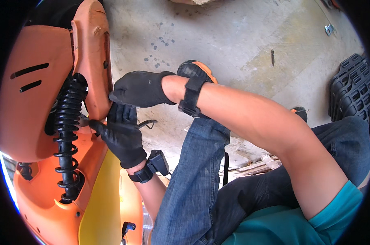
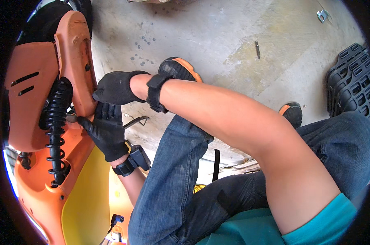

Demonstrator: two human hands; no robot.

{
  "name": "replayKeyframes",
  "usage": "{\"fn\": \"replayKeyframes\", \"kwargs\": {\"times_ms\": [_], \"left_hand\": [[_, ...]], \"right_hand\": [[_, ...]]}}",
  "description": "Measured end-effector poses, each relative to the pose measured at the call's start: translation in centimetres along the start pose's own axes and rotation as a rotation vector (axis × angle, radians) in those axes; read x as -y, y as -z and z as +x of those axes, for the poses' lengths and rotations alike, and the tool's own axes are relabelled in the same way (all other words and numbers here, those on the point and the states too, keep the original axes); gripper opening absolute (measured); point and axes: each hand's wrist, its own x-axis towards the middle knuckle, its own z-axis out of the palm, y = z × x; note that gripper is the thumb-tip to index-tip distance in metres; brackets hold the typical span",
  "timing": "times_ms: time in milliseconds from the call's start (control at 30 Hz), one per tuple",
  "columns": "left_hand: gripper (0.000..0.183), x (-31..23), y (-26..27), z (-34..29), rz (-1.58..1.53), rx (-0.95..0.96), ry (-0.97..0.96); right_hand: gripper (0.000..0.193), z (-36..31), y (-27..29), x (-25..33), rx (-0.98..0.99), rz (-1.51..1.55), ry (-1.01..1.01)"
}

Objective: The person assembles a small plastic component into an orange motorcycle fairing and secures it using a screwdriver.

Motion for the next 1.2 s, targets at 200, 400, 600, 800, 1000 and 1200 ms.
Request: {"fn": "replayKeyframes", "kwargs": {"times_ms": [200,400,600,800,1000,1200], "left_hand": [[0.067,3.4,-1.8,-0.4,0.528,-0.218,-0.124],[0.048,4.5,-2.9,0.3,0.698,-0.166,-0.102],[0.037,5.5,-3.7,2.5,0.637,-0.06,-0.148],[0.033,4.3,-4.3,5.4,0.517,0.07,-0.085],[0.031,4.3,-3.8,6.2,0.793,0.02,-0.269],[0.035,4.3,-3.9,6.9,0.489,0.074,-0.241]], "right_hand": [[0.037,-4.3,0.4,-0.2,-0.204,0.12,-0.228],[0.032,-6.4,-0.8,-1.0,-0.25,0.079,-0.183],[0.026,-6.7,0.5,0.5,-0.465,-0.004,-0.085],[0.033,-7.0,2.4,2.4,-0.479,0.028,-0.167],[0.033,-6.1,3.0,2.4,-0.466,-0.077,-0.131],[0.029,-4.9,2.4,1.5,-0.58,-0.005,0.022]]}}
